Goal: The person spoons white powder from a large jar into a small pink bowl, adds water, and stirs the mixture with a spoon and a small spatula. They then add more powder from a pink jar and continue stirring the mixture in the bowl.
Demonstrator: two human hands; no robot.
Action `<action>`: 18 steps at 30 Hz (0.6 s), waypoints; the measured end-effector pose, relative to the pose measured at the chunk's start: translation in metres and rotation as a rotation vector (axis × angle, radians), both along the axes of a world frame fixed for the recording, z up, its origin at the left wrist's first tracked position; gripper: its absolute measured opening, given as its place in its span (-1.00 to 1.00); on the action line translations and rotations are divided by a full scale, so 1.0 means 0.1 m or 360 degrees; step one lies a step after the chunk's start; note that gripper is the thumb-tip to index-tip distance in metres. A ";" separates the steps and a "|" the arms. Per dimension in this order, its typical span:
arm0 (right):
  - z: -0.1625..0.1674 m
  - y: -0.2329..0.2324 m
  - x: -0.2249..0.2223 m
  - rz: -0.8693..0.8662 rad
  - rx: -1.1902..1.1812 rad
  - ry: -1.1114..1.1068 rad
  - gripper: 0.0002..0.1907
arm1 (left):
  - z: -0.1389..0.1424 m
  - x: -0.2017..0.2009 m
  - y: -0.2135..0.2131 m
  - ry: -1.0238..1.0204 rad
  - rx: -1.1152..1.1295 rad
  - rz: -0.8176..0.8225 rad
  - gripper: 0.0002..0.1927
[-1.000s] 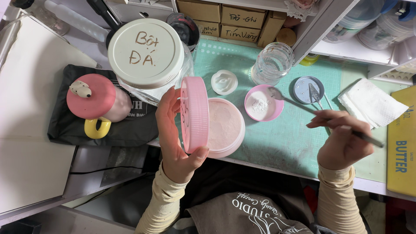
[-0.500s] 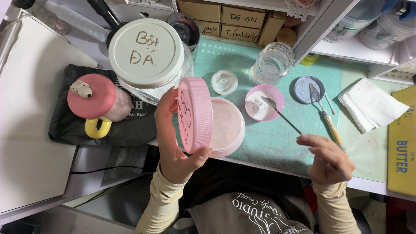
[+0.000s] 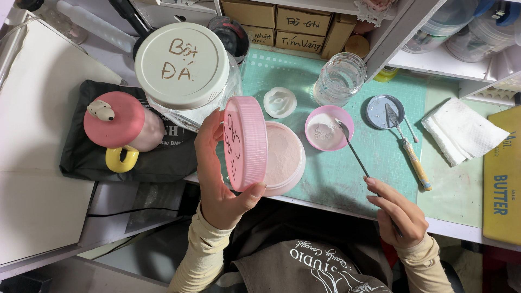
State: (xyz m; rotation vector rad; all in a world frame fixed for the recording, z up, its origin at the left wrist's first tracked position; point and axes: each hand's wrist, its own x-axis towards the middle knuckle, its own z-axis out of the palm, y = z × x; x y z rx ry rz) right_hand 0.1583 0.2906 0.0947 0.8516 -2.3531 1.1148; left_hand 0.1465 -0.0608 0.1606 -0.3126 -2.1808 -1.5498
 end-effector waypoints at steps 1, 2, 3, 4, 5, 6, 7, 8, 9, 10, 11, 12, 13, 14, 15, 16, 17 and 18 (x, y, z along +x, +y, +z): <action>0.01 0.00 0.00 -0.0006 0.0001 -0.0003 -0.84 | 0.00 0.00 0.00 0.0001 -0.0002 0.0001 0.11; 0.01 0.01 0.01 -0.0011 0.0001 -0.0002 -0.86 | 0.00 0.01 0.00 0.0002 -0.0004 0.0003 0.11; 0.01 0.01 0.01 -0.0002 0.0033 0.0007 -0.85 | 0.01 0.01 0.00 0.0001 -0.0008 0.0002 0.11; 0.02 0.02 0.02 0.0007 0.0065 0.0013 -0.84 | 0.01 0.02 0.01 -0.0001 -0.0012 0.0001 0.11; 0.02 0.02 0.02 0.0013 0.0099 0.0019 -0.83 | 0.02 0.02 0.01 -0.0002 -0.0017 -0.0007 0.10; 0.03 0.02 0.02 0.0012 0.0112 -0.0017 -0.82 | 0.03 0.02 0.01 0.0001 -0.0013 -0.0016 0.10; 0.03 0.02 0.03 0.0013 0.0123 -0.0048 -0.81 | 0.04 0.02 0.02 0.0004 -0.0009 -0.0025 0.10; 0.03 0.02 0.03 0.0015 0.0135 -0.0085 -0.80 | 0.05 0.02 0.03 0.0000 0.0005 -0.0035 0.10; 0.03 0.02 0.03 0.0023 0.0084 -0.0061 -0.81 | 0.07 0.02 0.03 -0.0009 -0.0004 -0.0035 0.09; 0.03 0.02 0.03 0.0029 0.0035 -0.0035 -0.83 | 0.09 0.02 0.04 -0.0017 -0.0013 -0.0035 0.08; 0.02 0.02 0.03 0.0037 -0.0014 -0.0001 -0.84 | 0.11 0.02 0.05 -0.0017 -0.0047 -0.0022 0.07; 0.02 0.02 0.03 0.0032 0.0015 -0.0006 -0.83 | 0.14 0.01 0.05 -0.0018 -0.0083 -0.0006 0.06; 0.03 0.02 0.03 0.0026 0.0045 -0.0018 -0.83 | 0.17 0.01 0.06 0.0038 -0.0167 0.0013 0.04; 0.03 0.02 0.03 0.0016 0.0075 -0.0032 -0.82 | 0.20 0.00 0.07 0.0091 -0.0250 0.0028 0.03; 0.04 0.02 0.03 0.0005 0.0070 -0.0054 -0.81 | 0.23 -0.01 0.08 0.0153 -0.0331 0.0040 0.01; 0.04 0.02 0.02 -0.0003 0.0064 -0.0069 -0.81 | 0.26 -0.02 0.09 0.0155 -0.0371 0.0045 0.01; 0.05 0.02 0.02 -0.0007 0.0054 -0.0088 -0.81 | 0.29 -0.02 0.09 0.0151 -0.0414 0.0052 0.01; 0.06 0.03 0.01 0.0002 0.0028 -0.0057 -0.81 | 0.33 -0.01 0.10 0.0139 -0.0455 0.0056 0.02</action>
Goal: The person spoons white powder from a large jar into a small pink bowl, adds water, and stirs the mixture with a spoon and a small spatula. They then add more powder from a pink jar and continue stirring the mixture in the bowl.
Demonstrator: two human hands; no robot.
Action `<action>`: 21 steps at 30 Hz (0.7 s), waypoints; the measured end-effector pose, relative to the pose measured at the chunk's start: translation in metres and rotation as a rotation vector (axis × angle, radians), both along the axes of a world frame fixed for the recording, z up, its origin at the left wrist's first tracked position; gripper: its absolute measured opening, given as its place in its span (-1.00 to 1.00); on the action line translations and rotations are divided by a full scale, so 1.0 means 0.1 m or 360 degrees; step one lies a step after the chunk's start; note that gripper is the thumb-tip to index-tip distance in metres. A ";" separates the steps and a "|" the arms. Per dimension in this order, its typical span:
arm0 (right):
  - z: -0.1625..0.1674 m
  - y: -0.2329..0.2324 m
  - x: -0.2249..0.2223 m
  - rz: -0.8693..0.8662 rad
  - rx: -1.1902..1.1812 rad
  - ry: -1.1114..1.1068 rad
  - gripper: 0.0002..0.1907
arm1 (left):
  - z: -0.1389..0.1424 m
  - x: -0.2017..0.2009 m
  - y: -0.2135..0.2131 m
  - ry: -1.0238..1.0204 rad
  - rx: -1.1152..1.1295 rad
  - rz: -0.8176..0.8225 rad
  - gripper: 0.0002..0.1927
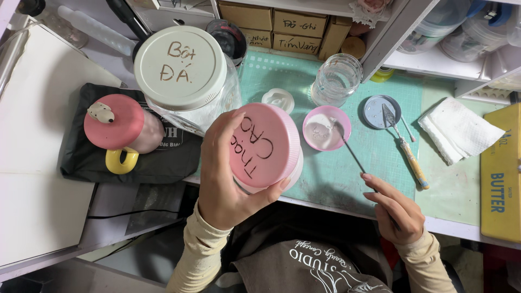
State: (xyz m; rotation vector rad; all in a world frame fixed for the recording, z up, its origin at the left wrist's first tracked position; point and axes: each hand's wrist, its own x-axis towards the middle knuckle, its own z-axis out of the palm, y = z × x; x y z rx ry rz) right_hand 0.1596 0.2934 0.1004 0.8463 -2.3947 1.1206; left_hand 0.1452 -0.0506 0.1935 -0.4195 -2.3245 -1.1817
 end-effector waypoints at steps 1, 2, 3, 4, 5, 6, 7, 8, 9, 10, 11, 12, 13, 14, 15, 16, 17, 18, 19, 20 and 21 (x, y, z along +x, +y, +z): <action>0.01 0.00 0.00 0.0007 -0.0026 0.0033 -0.80 | 0.04 0.01 0.00 -0.0009 -0.0049 0.0005 0.02; 0.01 0.00 -0.01 0.0016 -0.0052 0.0079 -0.80 | 0.07 0.00 0.01 -0.0005 -0.0098 0.0013 0.03; 0.01 0.00 -0.02 0.0014 -0.0029 0.0074 -0.80 | 0.10 0.00 0.01 0.0002 -0.0151 0.0024 0.04; 0.01 0.00 -0.01 0.0010 -0.0005 0.0058 -0.81 | 0.13 0.00 0.00 -0.0011 -0.0198 0.0030 0.03; 0.01 0.01 -0.01 0.0003 0.0024 0.0034 -0.82 | 0.16 0.01 0.01 -0.0031 -0.0240 0.0032 0.03; 0.01 0.01 0.00 -0.0015 -0.0003 0.0004 -0.82 | 0.19 0.01 0.01 -0.0045 -0.0282 0.0031 0.03; 0.01 0.01 0.02 -0.0028 -0.0033 -0.0015 -0.82 | 0.21 0.00 0.02 -0.0041 -0.0320 0.0012 0.02; 0.01 0.01 0.02 -0.0039 -0.0066 -0.0035 -0.82 | 0.23 0.00 0.03 -0.0039 -0.0362 -0.0005 0.02; 0.00 0.01 0.03 -0.0020 -0.0069 -0.0002 -0.81 | 0.25 0.01 0.04 -0.0049 -0.0402 -0.0025 0.02; 0.00 0.02 0.03 -0.0005 -0.0069 0.0026 -0.81 | 0.27 0.02 0.05 -0.0073 -0.0451 0.0001 0.01; 0.00 0.03 0.03 0.0009 -0.0069 0.0063 -0.81 | 0.28 0.03 0.07 -0.0090 -0.0500 0.0026 0.00; 0.00 0.03 0.03 -0.0001 -0.0048 0.0032 -0.82 | 0.29 0.02 0.08 -0.0096 -0.0554 0.0055 -0.01; 0.00 0.04 0.03 -0.0009 -0.0031 0.0000 -0.83 | 0.29 0.01 0.08 -0.0095 -0.0570 0.0080 -0.02; 0.00 0.05 0.03 -0.0019 -0.0011 -0.0037 -0.83 | 0.30 0.02 0.09 -0.0098 -0.0585 0.0103 -0.03; 0.00 0.05 0.03 -0.0006 -0.0078 -0.0034 -0.82 | 0.30 0.02 0.09 -0.0104 -0.0596 0.0122 -0.05; 0.00 0.06 0.03 0.0006 -0.0145 -0.0028 -0.81 | 0.29 0.02 0.10 -0.0118 -0.0599 0.0109 -0.04; 0.00 0.06 0.02 0.0025 -0.0212 -0.0015 -0.80 | 0.28 0.02 0.10 -0.0126 -0.0603 0.0103 -0.03; -0.01 0.06 0.02 0.0001 -0.0295 -0.0040 -0.79 | 0.26 0.01 0.09 -0.0135 -0.0608 0.0102 -0.03; -0.02 0.06 0.02 -0.0024 -0.0378 -0.0069 -0.78 | 0.24 0.01 0.09 -0.0151 -0.0600 0.0061 -0.03; -0.03 0.06 0.01 -0.0052 -0.0459 -0.0102 -0.76 | 0.21 0.00 0.08 -0.0170 -0.0590 0.0016 -0.02; -0.03 0.06 0.00 -0.0067 -0.0581 -0.0148 -0.75 | 0.19 0.00 0.08 -0.0189 -0.0580 -0.0031 -0.02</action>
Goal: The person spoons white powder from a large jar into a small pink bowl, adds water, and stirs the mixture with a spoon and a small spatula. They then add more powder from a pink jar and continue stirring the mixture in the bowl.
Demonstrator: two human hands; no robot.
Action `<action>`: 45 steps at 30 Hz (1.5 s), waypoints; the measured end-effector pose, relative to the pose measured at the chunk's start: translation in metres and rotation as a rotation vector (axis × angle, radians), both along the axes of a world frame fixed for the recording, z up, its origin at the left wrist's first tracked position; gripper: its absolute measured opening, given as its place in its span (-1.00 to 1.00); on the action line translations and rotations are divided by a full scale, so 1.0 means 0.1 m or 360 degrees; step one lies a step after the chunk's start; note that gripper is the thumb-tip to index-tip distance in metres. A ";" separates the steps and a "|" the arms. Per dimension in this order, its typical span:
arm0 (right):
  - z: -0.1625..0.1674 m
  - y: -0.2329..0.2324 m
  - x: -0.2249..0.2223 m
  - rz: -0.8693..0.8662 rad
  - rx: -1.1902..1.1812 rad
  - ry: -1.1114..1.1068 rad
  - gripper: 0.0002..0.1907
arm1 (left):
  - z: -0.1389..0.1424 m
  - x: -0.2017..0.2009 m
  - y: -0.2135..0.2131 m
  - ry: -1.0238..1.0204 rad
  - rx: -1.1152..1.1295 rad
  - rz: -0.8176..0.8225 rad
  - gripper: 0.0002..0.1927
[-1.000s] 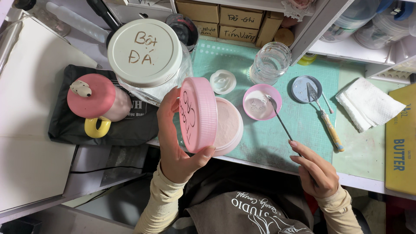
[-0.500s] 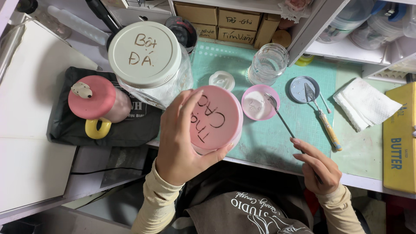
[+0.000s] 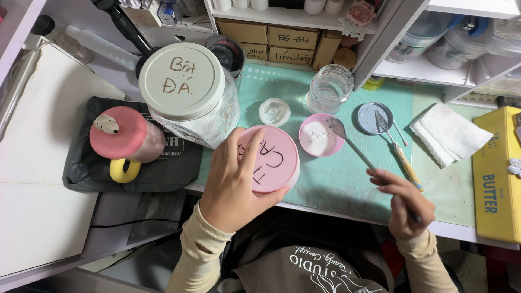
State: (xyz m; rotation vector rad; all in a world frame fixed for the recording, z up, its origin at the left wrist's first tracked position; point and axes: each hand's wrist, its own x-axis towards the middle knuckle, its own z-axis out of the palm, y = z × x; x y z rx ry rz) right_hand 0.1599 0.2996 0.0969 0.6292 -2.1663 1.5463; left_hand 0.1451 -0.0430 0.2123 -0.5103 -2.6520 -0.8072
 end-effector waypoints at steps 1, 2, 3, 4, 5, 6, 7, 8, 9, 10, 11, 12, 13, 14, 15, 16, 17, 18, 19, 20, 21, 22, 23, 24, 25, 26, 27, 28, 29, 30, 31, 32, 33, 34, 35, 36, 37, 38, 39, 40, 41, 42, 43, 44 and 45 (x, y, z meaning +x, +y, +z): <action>-0.01 0.00 -0.02 -0.0010 -0.0123 -0.0043 -0.74 | -0.02 0.01 -0.02 -0.0017 0.0017 -0.0024 -0.01; -0.02 0.01 -0.06 -0.0018 -0.0247 -0.0082 -0.73 | -0.04 0.01 -0.04 -0.0030 0.0034 -0.0047 0.00; -0.03 0.02 -0.10 0.0013 -0.0380 -0.0121 -0.71 | -0.06 0.02 -0.05 -0.0039 0.0051 -0.0071 0.01; -0.03 0.03 -0.15 0.0042 -0.0513 -0.0157 -0.69 | -0.08 0.03 -0.08 -0.0054 0.0076 -0.0090 0.01; -0.03 0.06 -0.21 0.0071 -0.0647 -0.0190 -0.68 | -0.09 0.04 -0.09 -0.0068 0.0099 -0.0112 0.01; -0.03 0.08 -0.26 0.0083 -0.0706 -0.0216 -0.68 | -0.11 0.05 -0.10 -0.0080 0.0122 -0.0137 0.02; -0.02 0.11 -0.34 0.0095 -0.0766 -0.0241 -0.67 | -0.12 0.06 -0.10 -0.0064 0.0098 -0.0134 0.01; -0.01 0.14 -0.40 0.0108 -0.0825 -0.0265 -0.67 | -0.13 0.08 -0.10 -0.0046 0.0074 -0.0130 0.00; -0.01 0.16 -0.46 0.0125 -0.0901 -0.0312 -0.68 | -0.14 0.09 -0.09 -0.0028 0.0050 -0.0126 -0.01; -0.01 0.18 -0.52 0.0143 -0.0976 -0.0357 -0.69 | -0.15 0.12 -0.08 -0.0005 0.0033 -0.0124 -0.02; -0.02 0.20 -0.58 0.0163 -0.1052 -0.0397 -0.69 | -0.15 0.14 -0.07 0.0022 0.0016 -0.0123 -0.03; -0.03 0.22 -0.63 0.0180 -0.1174 -0.0426 -0.71 | -0.15 0.16 -0.06 0.0049 -0.0001 -0.0122 -0.04; -0.04 0.24 -0.68 0.0197 -0.1295 -0.0457 -0.72 | -0.15 0.18 -0.04 0.0057 -0.0027 -0.0110 -0.04; -0.07 0.25 -0.71 0.0216 -0.1417 -0.0490 -0.73 | -0.15 0.22 -0.04 0.0064 -0.0054 -0.0098 -0.05; -0.09 0.27 -0.73 0.0264 -0.1528 -0.0518 -0.73 | -0.14 0.26 -0.03 0.0071 -0.0081 -0.0086 -0.05; -0.11 0.29 -0.74 0.0314 -0.1638 -0.0547 -0.72 | -0.14 0.29 -0.02 0.0107 -0.0083 -0.0084 -0.05; -0.13 0.31 -0.74 0.0364 -0.1749 -0.0581 -0.72 | -0.15 0.33 -0.01 0.0138 -0.0086 -0.0083 -0.04; -0.15 0.33 -0.73 0.0368 -0.1809 -0.0602 -0.71 | -0.15 0.37 0.00 0.0166 -0.0089 -0.0083 -0.03; -0.15 0.34 -0.71 0.0372 -0.1869 -0.0623 -0.71 | -0.17 0.42 0.01 0.0171 -0.0083 -0.0068 0.00; -0.15 0.36 -0.70 0.0379 -0.1928 -0.0643 -0.70 | -0.18 0.44 0.04 0.0179 -0.0076 -0.0052 0.03; -0.14 0.36 -0.65 0.0368 -0.1946 -0.0643 -0.70 | -0.20 0.49 0.06 0.0186 -0.0070 -0.0036 0.07; -0.12 0.36 -0.61 0.0355 -0.1965 -0.0646 -0.70 | -0.22 0.53 0.08 0.0203 -0.0076 -0.0020 0.06; -0.09 0.35 -0.56 0.0342 -0.1986 -0.0652 -0.70 | -0.23 0.57 0.10 0.0218 -0.0084 -0.0003 0.05; -0.04 0.33 -0.50 0.0343 -0.2002 -0.0661 -0.70 | -0.24 0.61 0.11 0.0231 -0.0091 0.0014 0.05; 0.00 0.31 -0.44 0.0345 -0.2019 -0.0670 -0.70 | -0.25 0.65 0.12 0.0243 -0.0069 0.0010 0.03; 0.03 0.28 -0.39 0.0349 -0.2036 -0.0677 -0.70 | -0.25 0.68 0.13 0.0257 -0.0047 0.0006 0.01; 0.08 0.26 -0.33 0.0366 -0.2023 -0.0689 -0.70 | -0.24 0.72 0.13 0.0272 -0.0024 0.0003 -0.01; 0.12 0.23 -0.27 0.0382 -0.2010 -0.0702 -0.70 | -0.24 0.75 0.15 0.0255 -0.0018 0.0015 -0.02; 0.15 0.20 -0.22 0.0396 -0.1997 -0.0720 -0.70 | -0.24 0.79 0.16 0.0233 -0.0011 0.0029 -0.03; 0.19 0.17 -0.17 0.0407 -0.1986 -0.0716 -0.70 | -0.24 0.83 0.19 0.0204 -0.0006 0.0045 -0.05; 0.22 0.14 -0.12 0.0420 -0.1973 -0.0716 -0.70 | -0.26 0.87 0.23 0.0169 -0.0070 0.0164 -0.06; 0.24 0.12 -0.08 0.0434 -0.1958 -0.0722 -0.69 | -0.29 0.91 0.30 0.0131 -0.0133 0.0288 -0.08; 0.26 0.10 -0.04 0.0429 -0.1953 -0.0710 -0.69 | -0.33 0.95 0.37 0.0090 -0.0197 0.0414 -0.10; 0.27 0.09 0.00 0.0426 -0.1948 -0.0703 -0.70 | -0.37 0.97 0.41 0.0094 -0.0252 0.0460 -0.09; 0.27 0.07 0.03 0.0424 -0.1940 -0.0698 -0.70 | -0.40 0.99 0.44 0.0097 -0.0305 0.0509 -0.08; 0.28 0.06 0.07 0.0419 -0.1934 -0.0688 -0.70 | -0.43 0.99 0.45 0.0100 -0.0361 0.0559 -0.07; 0.28 0.06 0.10 0.0416 -0.1932 -0.0675 -0.70 | -0.44 0.99 0.40 0.0120 -0.0307 0.0390 -0.09; 0.27 0.06 0.12 0.0416 -0.1929 -0.0658 -0.71 | -0.43 0.98 0.33 0.0146 -0.0251 0.0221 -0.10; 0.27 0.06 0.14 0.0414 -0.1924 -0.0667 -0.71 | -0.41 0.95 0.24 0.0176 -0.0194 0.0051 -0.10; 0.27 0.06 0.16 0.0412 -0.1920 -0.0675 -0.71 | -0.37 0.92 0.12 0.0221 -0.0202 -0.0156 -0.07; 0.26 0.07 0.17 0.0407 -0.1917 -0.0686 -0.70 | -0.32 0.87 0.01 0.0260 -0.0210 -0.0366 -0.03; 0.26 0.07 0.19 0.0398 -0.1915 -0.0696 -0.71 | -0.28 0.88 -0.07 0.0293 -0.0215 -0.0575 0.00; 0.25 0.08 0.19 0.0391 -0.1913 -0.0705 -0.71 | -0.27 0.91 -0.10 0.0317 -0.0216 -0.0574 0.00; 0.25 0.09 0.19 0.0386 -0.1911 -0.0708 -0.72 | -0.25 0.95 -0.10 0.0345 -0.0218 -0.0574 0.00; 0.24 0.10 0.19 0.0398 -0.1918 -0.0704 -0.72 | -0.24 0.99 -0.08 0.0377 -0.0222 -0.0578 0.00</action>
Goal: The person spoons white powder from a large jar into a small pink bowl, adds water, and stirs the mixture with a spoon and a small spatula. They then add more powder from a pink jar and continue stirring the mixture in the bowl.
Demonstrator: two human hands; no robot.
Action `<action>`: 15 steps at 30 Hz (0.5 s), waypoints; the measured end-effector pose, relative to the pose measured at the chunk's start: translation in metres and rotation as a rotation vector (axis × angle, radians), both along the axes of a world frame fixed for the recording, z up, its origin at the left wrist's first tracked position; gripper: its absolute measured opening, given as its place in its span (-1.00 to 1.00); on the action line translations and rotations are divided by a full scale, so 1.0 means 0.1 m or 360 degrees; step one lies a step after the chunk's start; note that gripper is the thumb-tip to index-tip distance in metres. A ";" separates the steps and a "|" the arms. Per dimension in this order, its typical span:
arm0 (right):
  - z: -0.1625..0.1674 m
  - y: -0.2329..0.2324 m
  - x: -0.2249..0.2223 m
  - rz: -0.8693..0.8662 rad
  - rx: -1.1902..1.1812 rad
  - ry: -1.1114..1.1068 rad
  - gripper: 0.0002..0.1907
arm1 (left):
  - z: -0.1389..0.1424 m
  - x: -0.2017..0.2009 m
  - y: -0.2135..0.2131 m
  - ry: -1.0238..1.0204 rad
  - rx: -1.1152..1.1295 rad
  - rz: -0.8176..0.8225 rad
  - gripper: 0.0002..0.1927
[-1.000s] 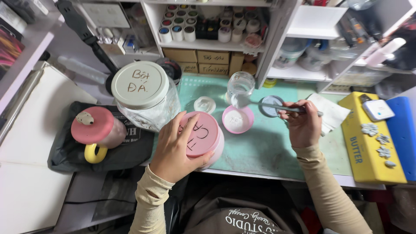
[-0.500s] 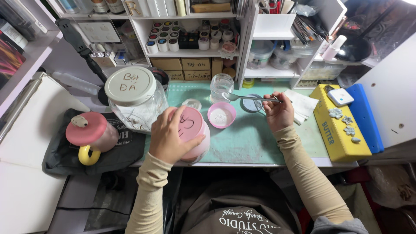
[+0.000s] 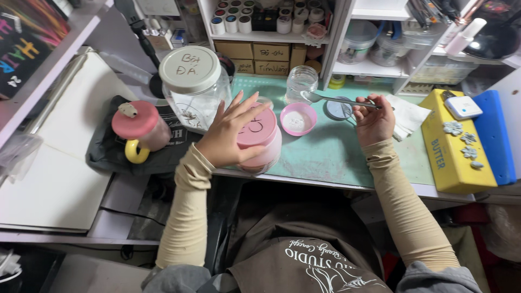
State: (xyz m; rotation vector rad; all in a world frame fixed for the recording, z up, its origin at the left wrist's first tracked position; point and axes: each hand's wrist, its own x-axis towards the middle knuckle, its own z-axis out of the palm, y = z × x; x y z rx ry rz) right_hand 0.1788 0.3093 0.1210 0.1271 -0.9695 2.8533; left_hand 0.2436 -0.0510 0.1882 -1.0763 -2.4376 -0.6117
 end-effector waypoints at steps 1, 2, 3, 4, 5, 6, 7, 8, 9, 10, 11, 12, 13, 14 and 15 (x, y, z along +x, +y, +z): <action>-0.01 0.01 -0.01 0.0005 -0.0011 0.0007 -0.72 | -0.01 0.05 0.06 -0.0007 0.0070 0.0250 0.05; -0.02 0.02 -0.02 0.0007 -0.0024 0.0012 -0.71 | -0.05 0.11 0.16 -0.0018 0.0139 0.0497 0.12; -0.03 0.03 -0.03 0.0005 -0.0010 0.0014 -0.72 | -0.07 0.15 0.24 -0.0033 0.0209 0.0741 0.18; -0.05 0.04 -0.04 0.0004 0.0008 0.0012 -0.72 | -0.09 0.15 0.26 -0.0153 0.0229 0.0773 0.17; -0.07 0.04 -0.06 0.0005 0.0028 0.0008 -0.72 | -0.10 0.14 0.27 -0.0275 0.0249 0.0807 0.16; -0.09 0.05 -0.07 0.0024 0.0015 0.0011 -0.71 | -0.12 0.11 0.26 -0.0390 0.0268 0.0837 0.15; -0.11 0.07 -0.09 0.0039 0.0002 0.0021 -0.71 | -0.12 0.06 0.20 -0.0371 0.0294 0.0631 0.16; -0.13 0.08 -0.11 0.0055 -0.0011 0.0029 -0.71 | -0.11 -0.01 0.10 -0.0353 0.0318 0.0424 0.17; -0.15 0.09 -0.13 0.0046 -0.0006 0.0025 -0.71 | -0.11 -0.06 0.02 -0.0342 0.0343 0.0219 0.18; -0.17 0.10 -0.14 0.0039 0.0002 0.0017 -0.71 | -0.13 -0.10 -0.05 -0.0505 0.0533 0.0064 0.22; -0.19 0.11 -0.15 0.0034 0.0007 0.0013 -0.72 | -0.15 -0.12 -0.10 -0.0663 0.0720 -0.0093 0.25; -0.21 0.13 -0.17 0.0043 0.0000 0.0010 -0.71 | -0.18 -0.13 -0.13 -0.0812 0.0904 -0.0253 0.29; -0.23 0.15 -0.18 0.0051 -0.0007 0.0012 -0.71 | -0.24 -0.11 -0.12 -0.0670 0.0940 -0.0124 0.30; -0.25 0.17 -0.20 0.0057 -0.0017 0.0016 -0.71 | -0.33 -0.06 -0.06 -0.0526 0.0972 0.0004 0.32; -0.27 0.18 -0.21 0.0048 -0.0020 0.0022 -0.71 | -0.43 0.01 0.00 -0.0388 0.1004 0.0134 0.34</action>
